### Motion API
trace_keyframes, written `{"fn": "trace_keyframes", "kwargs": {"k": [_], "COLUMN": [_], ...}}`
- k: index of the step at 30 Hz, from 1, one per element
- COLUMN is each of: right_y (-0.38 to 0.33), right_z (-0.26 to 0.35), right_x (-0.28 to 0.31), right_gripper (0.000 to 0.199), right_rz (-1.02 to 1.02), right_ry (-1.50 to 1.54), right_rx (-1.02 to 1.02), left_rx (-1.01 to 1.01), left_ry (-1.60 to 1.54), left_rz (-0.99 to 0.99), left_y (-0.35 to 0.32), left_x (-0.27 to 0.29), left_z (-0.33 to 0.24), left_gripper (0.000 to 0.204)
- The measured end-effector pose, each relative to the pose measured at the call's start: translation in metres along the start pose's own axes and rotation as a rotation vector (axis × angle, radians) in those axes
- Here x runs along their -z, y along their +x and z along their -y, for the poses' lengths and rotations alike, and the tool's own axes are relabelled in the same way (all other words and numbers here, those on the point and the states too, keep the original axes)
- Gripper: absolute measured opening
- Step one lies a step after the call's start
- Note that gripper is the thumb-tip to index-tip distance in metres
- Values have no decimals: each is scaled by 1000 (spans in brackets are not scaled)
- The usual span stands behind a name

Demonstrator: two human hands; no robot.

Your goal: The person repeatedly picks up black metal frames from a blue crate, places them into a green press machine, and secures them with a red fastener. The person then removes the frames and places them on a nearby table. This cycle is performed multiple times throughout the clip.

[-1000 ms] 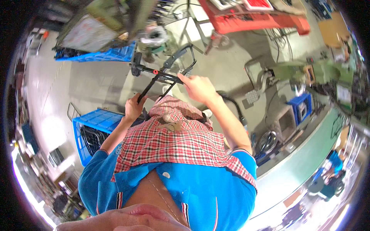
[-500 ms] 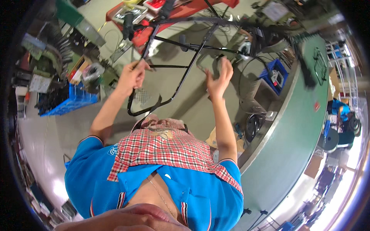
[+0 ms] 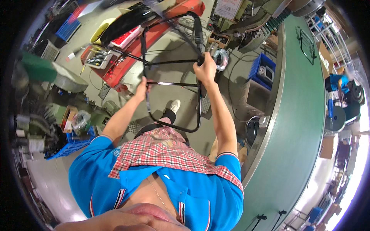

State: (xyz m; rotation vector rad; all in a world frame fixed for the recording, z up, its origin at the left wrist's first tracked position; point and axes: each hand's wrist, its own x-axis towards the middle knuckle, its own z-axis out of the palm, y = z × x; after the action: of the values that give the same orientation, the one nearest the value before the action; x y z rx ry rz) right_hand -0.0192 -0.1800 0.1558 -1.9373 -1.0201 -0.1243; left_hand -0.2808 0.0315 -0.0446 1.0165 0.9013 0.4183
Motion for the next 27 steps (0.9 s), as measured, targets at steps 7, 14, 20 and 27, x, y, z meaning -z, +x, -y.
{"fn": "trace_keyframes", "kwargs": {"k": [7,14,20,27], "right_y": [0,34,66,101], "right_z": [-43,-68,-78,-98], "right_x": [-16,-15,7,22], "right_gripper": [32,22,26,31], "right_rz": [34,212,250,290], "right_ry": [-430,-644,-629,-671], "right_rx": [125,133,48,-19], "left_rx": [-179,-1398,-1278,-1443], "left_ry": [871,1229,1687,1647], "left_rz": [1174,777,1088,1137], "left_y": [-14,92,181,211], "left_x": [-171,-240,-313,-346], "left_z": [-66,-201,-200,-233], "left_gripper": [37,55,41,24]}}
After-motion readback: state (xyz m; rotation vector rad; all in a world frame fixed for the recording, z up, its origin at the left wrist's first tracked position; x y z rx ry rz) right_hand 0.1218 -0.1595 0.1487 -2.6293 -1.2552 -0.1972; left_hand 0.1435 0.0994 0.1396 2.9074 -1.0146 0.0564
